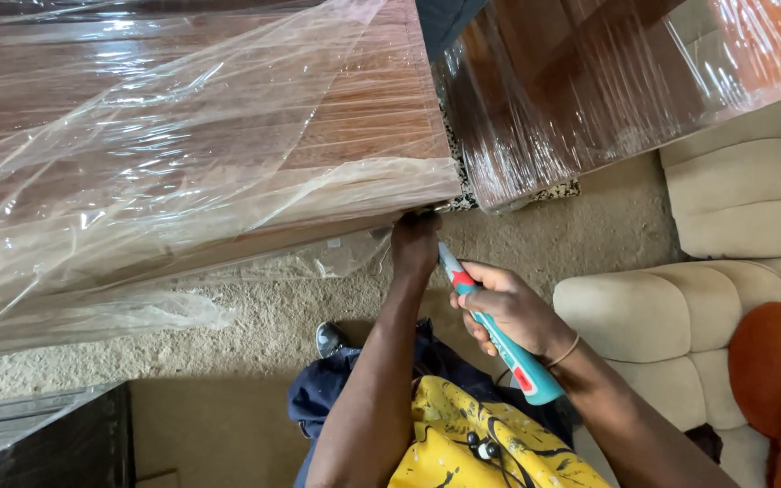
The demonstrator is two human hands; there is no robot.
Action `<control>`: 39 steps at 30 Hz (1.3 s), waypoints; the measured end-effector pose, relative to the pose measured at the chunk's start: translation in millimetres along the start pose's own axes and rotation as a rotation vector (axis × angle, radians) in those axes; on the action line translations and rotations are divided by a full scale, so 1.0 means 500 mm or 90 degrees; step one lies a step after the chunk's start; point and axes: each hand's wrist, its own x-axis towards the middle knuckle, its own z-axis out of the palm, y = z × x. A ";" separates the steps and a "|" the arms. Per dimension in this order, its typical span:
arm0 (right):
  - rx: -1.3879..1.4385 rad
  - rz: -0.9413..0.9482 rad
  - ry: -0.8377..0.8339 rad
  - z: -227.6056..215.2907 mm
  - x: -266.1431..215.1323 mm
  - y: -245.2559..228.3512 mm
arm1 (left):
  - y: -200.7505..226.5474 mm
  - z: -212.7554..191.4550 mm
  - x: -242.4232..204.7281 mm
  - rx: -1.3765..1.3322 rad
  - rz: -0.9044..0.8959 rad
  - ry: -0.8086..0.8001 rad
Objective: Prying nails or staples from a wooden furniture frame using a hammer and a pry tool.
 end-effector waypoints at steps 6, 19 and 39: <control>-0.010 0.108 -0.065 -0.040 0.003 -0.052 | 0.116 -0.096 -0.095 -0.074 -0.130 0.009; -0.467 -0.013 -0.158 -0.208 0.081 -0.056 | 0.182 -0.200 -0.221 -0.253 -0.033 0.019; -0.450 -0.106 0.045 -0.176 0.079 -0.018 | 0.199 -0.204 -0.230 -0.548 -0.187 -0.030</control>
